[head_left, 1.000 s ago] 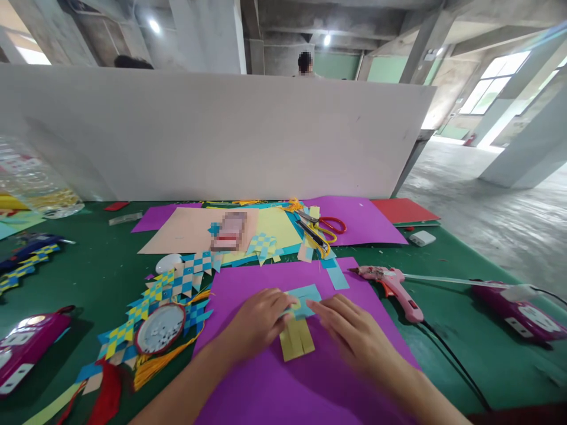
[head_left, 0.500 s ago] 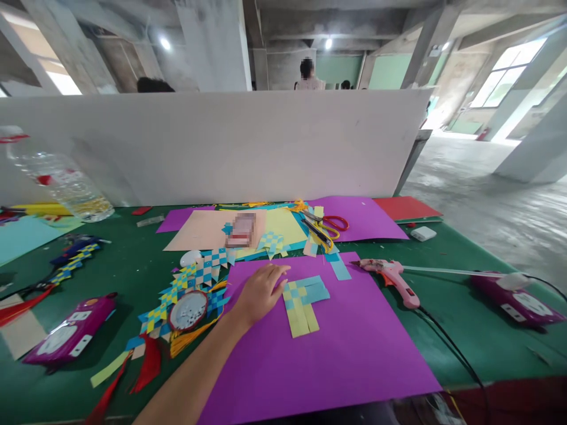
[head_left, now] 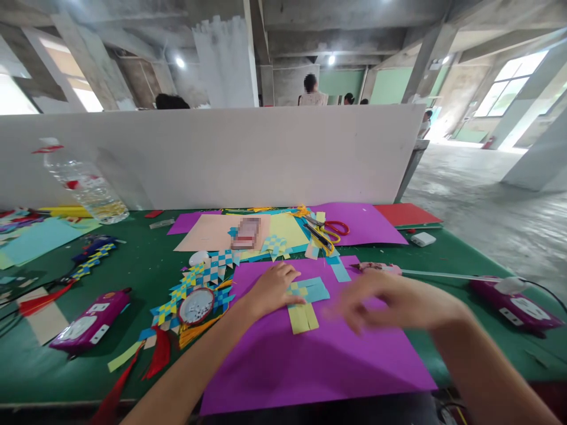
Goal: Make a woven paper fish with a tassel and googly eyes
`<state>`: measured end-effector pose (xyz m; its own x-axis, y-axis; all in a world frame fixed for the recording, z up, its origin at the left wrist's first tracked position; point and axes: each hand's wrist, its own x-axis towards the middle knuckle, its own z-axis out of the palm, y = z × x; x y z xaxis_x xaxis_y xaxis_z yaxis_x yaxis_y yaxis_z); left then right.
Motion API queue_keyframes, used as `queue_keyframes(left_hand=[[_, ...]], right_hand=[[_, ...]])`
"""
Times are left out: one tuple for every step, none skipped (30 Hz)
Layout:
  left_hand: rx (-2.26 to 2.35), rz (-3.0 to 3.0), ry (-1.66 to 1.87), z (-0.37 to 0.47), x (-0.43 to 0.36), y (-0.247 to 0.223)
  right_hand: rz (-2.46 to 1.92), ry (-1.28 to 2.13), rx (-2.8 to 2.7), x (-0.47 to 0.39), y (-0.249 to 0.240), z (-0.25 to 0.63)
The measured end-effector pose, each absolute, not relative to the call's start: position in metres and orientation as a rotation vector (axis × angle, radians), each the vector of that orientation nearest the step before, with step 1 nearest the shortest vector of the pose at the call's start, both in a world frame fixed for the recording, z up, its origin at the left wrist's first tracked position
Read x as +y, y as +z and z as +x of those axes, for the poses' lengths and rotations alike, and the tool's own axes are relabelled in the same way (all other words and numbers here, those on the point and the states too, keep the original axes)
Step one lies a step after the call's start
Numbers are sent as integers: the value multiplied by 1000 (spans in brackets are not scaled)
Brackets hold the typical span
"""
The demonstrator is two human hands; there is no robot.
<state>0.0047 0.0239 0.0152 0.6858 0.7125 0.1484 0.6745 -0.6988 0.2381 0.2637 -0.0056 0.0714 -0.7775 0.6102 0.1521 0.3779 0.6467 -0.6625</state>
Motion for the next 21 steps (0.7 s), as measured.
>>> queue_keyframes(left_hand=[[1080,2727,357,6,27,16],[1032,2715,376,7,29,16],[997,2697,400,7,31,15],[977,2676,422,6,32,14],[970,2655,441,6,33,13],[972,2635,455,5,33,12],[976,2616,464,4,33,11],[980,2601,467,3,32,10],[983,2587,466,2,32,9],[986,2575,461,2,31,9],[990,2565,459,2,31,9],[994,2556,458,1,30,9],[994,2547,460,1,30,9],[990,2538,463,1,30,9],[984,2528,470,1,30,10],[976,2517,473,0,30,10],[972,2507,472,0,31,10],[970,2499,466,-1,31,10],[975,2493,456,-1,31,10],[986,2490,444,-1,32,9],[1003,2491,430,-2,32,9]], right_hand=[[-937,763,-2505,0,67,256],[-1152,564,-2480,6,61,246],[-1242,469,-2455,12,54,236],[-1287,418,-2444,18,46,227],[-1326,372,-2439,22,38,219],[-1347,341,-2443,25,30,212],[-1366,310,-2451,27,23,208],[-1379,281,-2462,27,17,205],[-1387,255,-2474,26,12,204],[-1390,233,-2485,25,9,204],[-1392,215,-2494,23,7,205],[-1393,202,-2501,22,6,206],[-1394,193,-2505,21,5,208],[-1395,190,-2508,21,5,210],[-1395,190,-2509,20,5,211],[-1393,196,-2509,21,5,213],[-1390,203,-2507,21,5,214],[-1386,213,-2503,22,4,215],[-1385,222,-2497,23,3,217],[-1387,231,-2488,24,1,217],[-1392,238,-2478,25,-1,218]])
